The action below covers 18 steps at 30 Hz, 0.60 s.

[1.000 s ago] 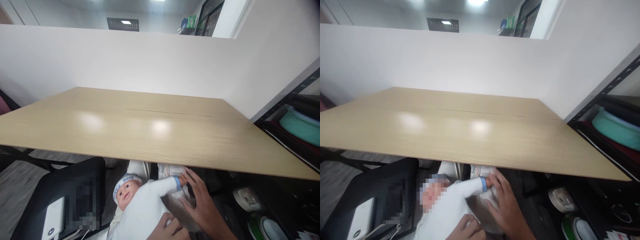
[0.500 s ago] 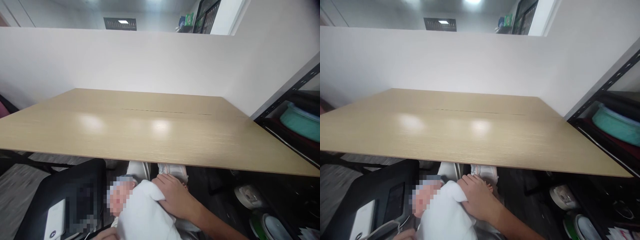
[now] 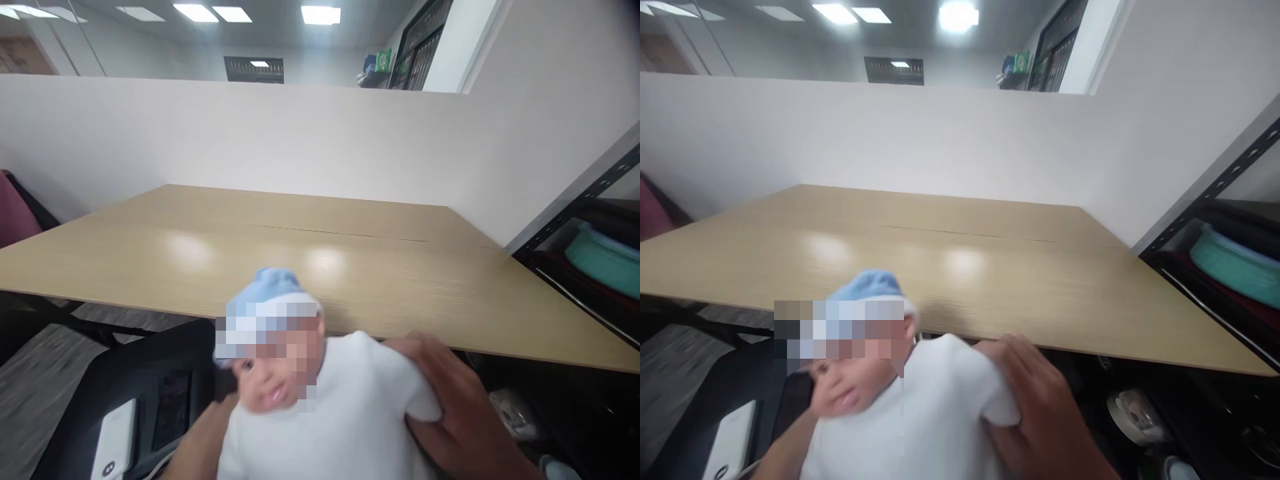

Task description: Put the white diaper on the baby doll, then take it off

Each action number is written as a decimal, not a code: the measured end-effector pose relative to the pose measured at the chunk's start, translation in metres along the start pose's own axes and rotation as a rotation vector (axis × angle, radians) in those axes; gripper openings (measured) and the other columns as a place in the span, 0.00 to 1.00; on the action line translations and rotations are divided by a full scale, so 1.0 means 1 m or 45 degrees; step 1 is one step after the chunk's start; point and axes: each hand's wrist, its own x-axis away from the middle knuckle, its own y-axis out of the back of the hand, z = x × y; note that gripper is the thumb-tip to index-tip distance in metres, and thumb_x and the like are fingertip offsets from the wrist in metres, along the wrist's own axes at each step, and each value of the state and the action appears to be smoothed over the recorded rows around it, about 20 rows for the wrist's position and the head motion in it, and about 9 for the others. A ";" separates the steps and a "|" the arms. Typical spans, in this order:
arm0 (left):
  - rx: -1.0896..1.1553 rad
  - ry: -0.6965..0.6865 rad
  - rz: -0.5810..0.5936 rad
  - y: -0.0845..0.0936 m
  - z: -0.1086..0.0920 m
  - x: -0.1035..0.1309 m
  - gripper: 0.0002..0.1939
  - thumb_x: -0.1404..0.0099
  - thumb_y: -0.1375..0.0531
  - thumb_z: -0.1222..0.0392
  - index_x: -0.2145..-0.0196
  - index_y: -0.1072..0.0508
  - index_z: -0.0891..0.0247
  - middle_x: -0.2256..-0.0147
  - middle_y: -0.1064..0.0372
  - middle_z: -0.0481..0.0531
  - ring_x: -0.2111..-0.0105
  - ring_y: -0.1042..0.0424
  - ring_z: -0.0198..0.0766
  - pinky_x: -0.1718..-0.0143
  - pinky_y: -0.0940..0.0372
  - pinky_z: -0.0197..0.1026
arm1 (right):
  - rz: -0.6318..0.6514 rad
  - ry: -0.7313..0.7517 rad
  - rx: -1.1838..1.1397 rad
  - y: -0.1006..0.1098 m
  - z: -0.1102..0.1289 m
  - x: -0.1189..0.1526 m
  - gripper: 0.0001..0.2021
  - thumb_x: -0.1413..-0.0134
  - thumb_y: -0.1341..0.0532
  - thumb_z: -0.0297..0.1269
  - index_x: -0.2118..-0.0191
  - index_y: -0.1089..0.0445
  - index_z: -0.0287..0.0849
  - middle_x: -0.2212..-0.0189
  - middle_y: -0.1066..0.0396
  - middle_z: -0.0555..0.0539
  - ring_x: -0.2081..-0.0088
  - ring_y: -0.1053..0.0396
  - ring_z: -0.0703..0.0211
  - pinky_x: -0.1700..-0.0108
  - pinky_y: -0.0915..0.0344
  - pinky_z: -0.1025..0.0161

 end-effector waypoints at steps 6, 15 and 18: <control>0.080 -0.080 0.253 0.019 -0.010 -0.127 0.12 0.35 0.37 0.53 0.54 0.25 0.55 0.56 0.17 0.49 0.57 0.18 0.48 0.61 0.30 0.42 | -0.065 -0.357 0.344 -0.008 -0.074 -0.010 0.09 0.33 0.42 0.36 0.50 0.29 0.51 0.56 0.24 0.46 0.54 0.28 0.46 0.56 0.33 0.54; -0.172 -0.052 0.262 -0.001 0.014 -0.212 0.17 0.34 0.37 0.44 0.54 0.25 0.57 0.58 0.17 0.53 0.59 0.18 0.53 0.66 0.39 0.43 | -0.007 -0.427 0.447 -0.047 -0.154 -0.026 0.11 0.28 0.41 0.44 0.48 0.26 0.47 0.54 0.23 0.43 0.51 0.28 0.43 0.52 0.33 0.52; -0.210 -0.023 0.230 -0.010 0.025 -0.221 0.19 0.34 0.37 0.45 0.50 0.26 0.57 0.55 0.17 0.55 0.57 0.18 0.55 0.64 0.37 0.44 | -0.044 -0.440 0.478 -0.058 -0.164 -0.032 0.14 0.28 0.41 0.44 0.43 0.27 0.48 0.50 0.23 0.42 0.49 0.27 0.43 0.53 0.33 0.53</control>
